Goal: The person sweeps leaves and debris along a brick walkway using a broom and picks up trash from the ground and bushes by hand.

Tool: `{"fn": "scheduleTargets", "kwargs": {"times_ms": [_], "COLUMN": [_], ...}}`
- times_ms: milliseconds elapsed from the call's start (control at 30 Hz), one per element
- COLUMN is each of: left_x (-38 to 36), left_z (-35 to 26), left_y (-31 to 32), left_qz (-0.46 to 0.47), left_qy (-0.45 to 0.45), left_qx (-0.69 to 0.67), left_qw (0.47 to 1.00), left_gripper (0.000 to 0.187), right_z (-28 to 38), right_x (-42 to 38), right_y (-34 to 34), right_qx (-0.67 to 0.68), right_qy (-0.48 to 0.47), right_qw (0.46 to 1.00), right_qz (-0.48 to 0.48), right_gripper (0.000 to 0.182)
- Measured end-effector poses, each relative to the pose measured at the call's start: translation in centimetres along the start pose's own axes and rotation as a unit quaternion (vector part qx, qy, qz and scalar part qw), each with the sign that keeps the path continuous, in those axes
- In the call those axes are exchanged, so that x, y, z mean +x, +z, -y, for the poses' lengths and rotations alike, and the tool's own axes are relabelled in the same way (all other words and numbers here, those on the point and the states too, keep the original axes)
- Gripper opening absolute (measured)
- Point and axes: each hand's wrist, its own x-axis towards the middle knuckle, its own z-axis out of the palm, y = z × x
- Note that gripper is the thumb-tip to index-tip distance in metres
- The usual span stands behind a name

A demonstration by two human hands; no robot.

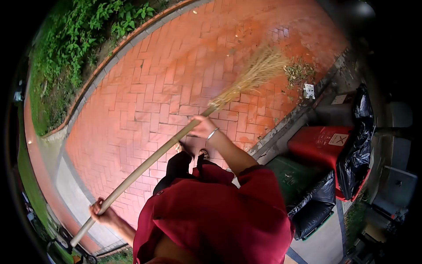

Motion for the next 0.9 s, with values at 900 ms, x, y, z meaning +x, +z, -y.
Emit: {"fn": "scheduleTargets", "kwargs": {"times_ms": [900], "left_x": [30.0], "left_z": [10.5], "left_y": [12.2], "left_qz": [-0.165], "left_qy": [0.171], "left_qx": [0.013], "left_qw": [0.971], "left_gripper": [0.033], "right_z": [17.2], "right_x": [36.1], "right_y": [19.0], "right_qx": [-0.038], "right_qy": [0.137], "right_qw": [0.985], "right_qz": [-0.098], "right_gripper": [0.010]}}
